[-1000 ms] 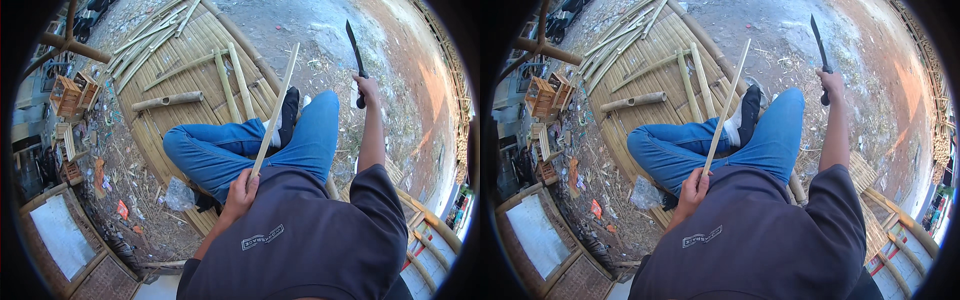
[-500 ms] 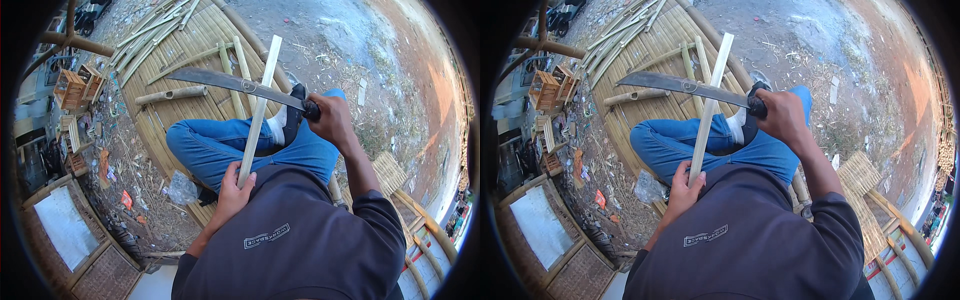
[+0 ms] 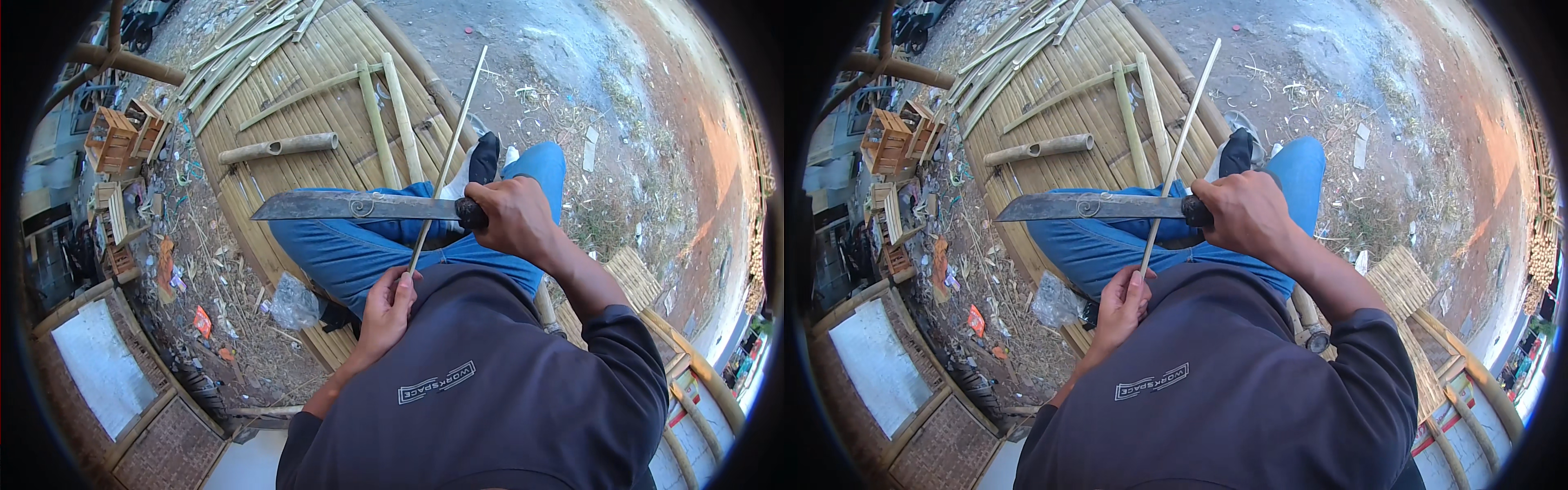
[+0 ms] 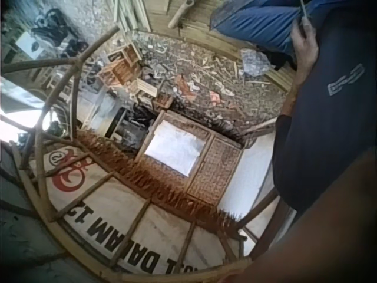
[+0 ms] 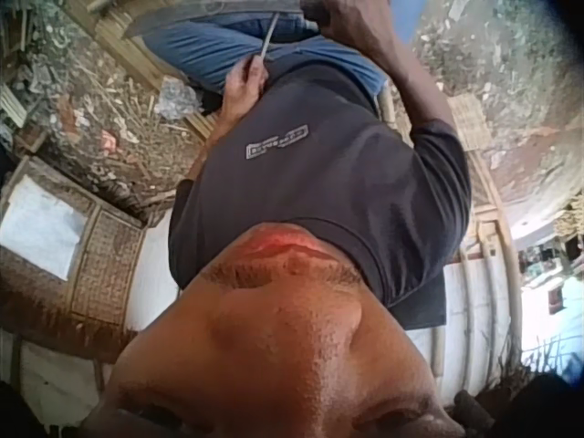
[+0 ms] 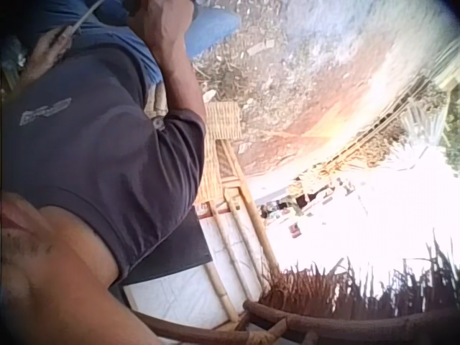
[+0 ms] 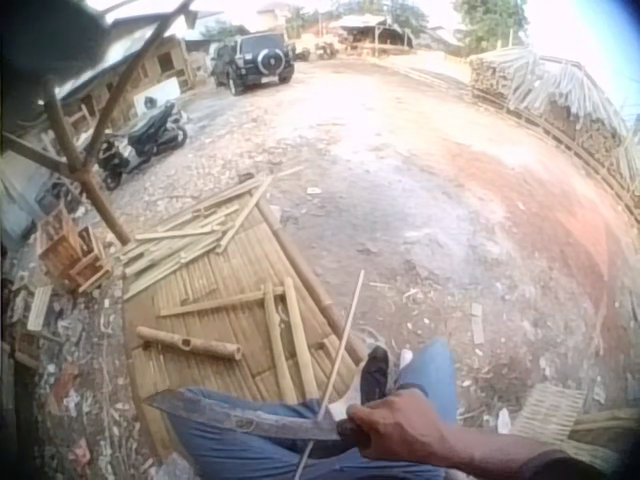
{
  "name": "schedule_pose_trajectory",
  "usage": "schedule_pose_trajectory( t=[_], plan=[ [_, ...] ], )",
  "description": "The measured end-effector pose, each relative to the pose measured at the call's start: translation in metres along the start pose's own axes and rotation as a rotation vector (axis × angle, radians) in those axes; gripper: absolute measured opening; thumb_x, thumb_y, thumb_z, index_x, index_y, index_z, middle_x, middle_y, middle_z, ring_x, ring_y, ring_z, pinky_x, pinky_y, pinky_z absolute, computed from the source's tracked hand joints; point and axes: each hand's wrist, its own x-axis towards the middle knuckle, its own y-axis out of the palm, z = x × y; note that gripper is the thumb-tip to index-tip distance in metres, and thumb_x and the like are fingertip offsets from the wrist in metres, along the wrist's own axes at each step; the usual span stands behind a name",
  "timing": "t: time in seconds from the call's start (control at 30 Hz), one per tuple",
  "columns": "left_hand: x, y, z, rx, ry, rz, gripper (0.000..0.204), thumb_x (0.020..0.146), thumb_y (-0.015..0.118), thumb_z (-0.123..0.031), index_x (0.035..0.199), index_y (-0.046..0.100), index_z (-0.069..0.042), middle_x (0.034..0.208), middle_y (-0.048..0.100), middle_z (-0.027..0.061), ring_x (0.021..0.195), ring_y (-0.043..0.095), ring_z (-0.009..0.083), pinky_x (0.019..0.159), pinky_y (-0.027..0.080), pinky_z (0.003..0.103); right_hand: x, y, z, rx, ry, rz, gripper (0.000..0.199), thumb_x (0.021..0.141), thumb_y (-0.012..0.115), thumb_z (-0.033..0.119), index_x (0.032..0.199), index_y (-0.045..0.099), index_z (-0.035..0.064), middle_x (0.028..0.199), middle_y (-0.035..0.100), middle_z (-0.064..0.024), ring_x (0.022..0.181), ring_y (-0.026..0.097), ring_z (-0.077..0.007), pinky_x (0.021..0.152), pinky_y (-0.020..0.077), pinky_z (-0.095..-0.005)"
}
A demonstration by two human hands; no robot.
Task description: The person shaves thin strips of wood from a length of bamboo using a machete. They hold the bamboo piece by hand and pull the blade toward themselves to remove shavings, repeating the action on different sides of the wood.
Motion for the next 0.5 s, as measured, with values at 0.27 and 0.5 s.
schedule_pose_trajectory(
  t=[0.27, 0.5],
  plan=[
    [-0.003, 0.004, -0.001, 0.066, 0.039, -0.097, 0.026, 0.105, 0.054, -0.022, 0.111, 0.058, 0.003, 0.071, 0.045, -0.0057, 0.063, 0.036, 0.0014, 0.055, 0.029, 0.021, 0.000, 0.014, -0.002, -0.009, 0.007, -0.121, 0.021, 0.064, 0.074, 0.016, 0.077, 0.060, 0.0089, 0.066, 0.063, -0.0121, 0.065, 0.065, -0.0359, 0.058, 0.0491, -0.0474],
    [-0.010, 0.000, 0.006, 0.129, 0.084, -0.139, 0.031, 0.105, 0.054, -0.024, 0.114, 0.058, 0.005, 0.074, 0.049, -0.0041, 0.065, 0.039, 0.0026, 0.056, 0.032, 0.022, 0.007, 0.008, -0.039, -0.075, 0.126, -0.131, 0.025, 0.062, 0.077, 0.019, 0.078, 0.061, 0.0076, 0.070, 0.066, -0.0132, 0.068, 0.066, -0.0363, 0.063, 0.0507, -0.0477]
  ],
)
